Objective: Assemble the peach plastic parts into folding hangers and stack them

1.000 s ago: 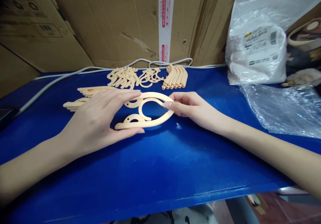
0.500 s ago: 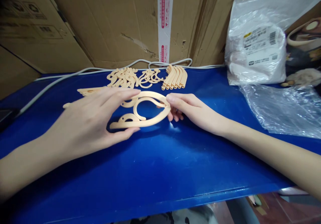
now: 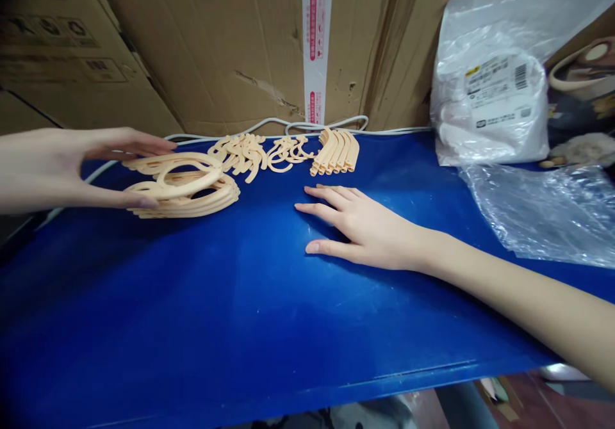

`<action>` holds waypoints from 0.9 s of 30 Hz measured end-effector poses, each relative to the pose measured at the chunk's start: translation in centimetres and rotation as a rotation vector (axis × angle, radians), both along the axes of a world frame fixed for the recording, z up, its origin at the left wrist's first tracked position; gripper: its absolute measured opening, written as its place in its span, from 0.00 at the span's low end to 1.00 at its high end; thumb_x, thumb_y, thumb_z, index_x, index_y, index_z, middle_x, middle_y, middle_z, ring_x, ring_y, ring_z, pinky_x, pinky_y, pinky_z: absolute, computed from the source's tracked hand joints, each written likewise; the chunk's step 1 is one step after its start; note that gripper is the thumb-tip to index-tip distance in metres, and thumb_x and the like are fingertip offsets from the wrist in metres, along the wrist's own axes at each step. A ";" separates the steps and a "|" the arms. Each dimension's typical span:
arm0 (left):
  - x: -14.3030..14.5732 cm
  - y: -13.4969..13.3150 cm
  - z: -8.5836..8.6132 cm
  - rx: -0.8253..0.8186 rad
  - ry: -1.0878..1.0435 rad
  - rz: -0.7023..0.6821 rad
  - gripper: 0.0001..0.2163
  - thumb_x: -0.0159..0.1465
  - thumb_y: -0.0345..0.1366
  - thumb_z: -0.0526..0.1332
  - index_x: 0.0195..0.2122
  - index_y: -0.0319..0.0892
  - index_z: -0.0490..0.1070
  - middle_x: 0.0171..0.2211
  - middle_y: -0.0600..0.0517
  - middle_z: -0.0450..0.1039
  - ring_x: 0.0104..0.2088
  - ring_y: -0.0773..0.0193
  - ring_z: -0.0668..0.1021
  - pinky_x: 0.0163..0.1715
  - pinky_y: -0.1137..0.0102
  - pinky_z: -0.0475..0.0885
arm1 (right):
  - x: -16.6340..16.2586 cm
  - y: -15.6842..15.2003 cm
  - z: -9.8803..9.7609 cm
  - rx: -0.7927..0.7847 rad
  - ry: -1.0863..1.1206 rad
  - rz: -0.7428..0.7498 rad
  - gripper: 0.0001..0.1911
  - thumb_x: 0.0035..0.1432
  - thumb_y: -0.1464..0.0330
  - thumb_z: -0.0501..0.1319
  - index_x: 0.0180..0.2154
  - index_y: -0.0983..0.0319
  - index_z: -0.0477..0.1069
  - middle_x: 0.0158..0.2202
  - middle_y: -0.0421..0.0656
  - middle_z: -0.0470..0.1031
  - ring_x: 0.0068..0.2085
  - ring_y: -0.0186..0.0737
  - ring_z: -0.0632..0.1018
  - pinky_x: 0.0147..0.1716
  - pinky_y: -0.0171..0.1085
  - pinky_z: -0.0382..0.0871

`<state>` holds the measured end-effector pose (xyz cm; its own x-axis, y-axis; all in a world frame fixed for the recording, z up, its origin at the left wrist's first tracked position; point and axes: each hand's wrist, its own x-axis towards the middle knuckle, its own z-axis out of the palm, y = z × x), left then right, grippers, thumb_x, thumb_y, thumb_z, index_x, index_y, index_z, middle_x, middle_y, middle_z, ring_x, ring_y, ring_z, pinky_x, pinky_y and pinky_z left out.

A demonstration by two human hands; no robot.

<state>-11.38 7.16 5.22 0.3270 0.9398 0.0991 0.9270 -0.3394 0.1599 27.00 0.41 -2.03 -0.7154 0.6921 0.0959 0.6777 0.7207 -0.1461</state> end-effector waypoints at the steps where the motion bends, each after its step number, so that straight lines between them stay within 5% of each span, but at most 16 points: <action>1: -0.1 0.2 0.0 -0.024 0.013 0.001 0.47 0.38 0.71 0.62 0.56 0.49 0.72 0.50 0.55 0.79 0.48 0.48 0.79 0.53 0.51 0.69 | 0.0 0.0 0.0 -0.003 -0.007 -0.002 0.36 0.67 0.47 0.52 0.68 0.59 0.59 0.71 0.53 0.54 0.70 0.55 0.59 0.65 0.56 0.56; 10: 1.3 -0.3 0.2 -0.134 0.013 0.053 0.46 0.37 0.67 0.63 0.56 0.49 0.72 0.52 0.56 0.77 0.51 0.50 0.78 0.58 0.55 0.66 | -0.1 0.0 0.0 -0.005 0.020 0.006 0.34 0.67 0.49 0.54 0.67 0.59 0.60 0.71 0.54 0.56 0.69 0.56 0.61 0.65 0.57 0.57; 27: 0.6 0.0 -0.9 -0.053 0.032 -0.137 0.41 0.50 0.66 0.61 0.58 0.43 0.72 0.53 0.47 0.78 0.48 0.52 0.79 0.53 0.50 0.71 | -0.1 -0.1 0.1 0.015 -0.017 0.011 0.35 0.68 0.48 0.51 0.68 0.60 0.59 0.71 0.55 0.55 0.69 0.56 0.60 0.65 0.57 0.57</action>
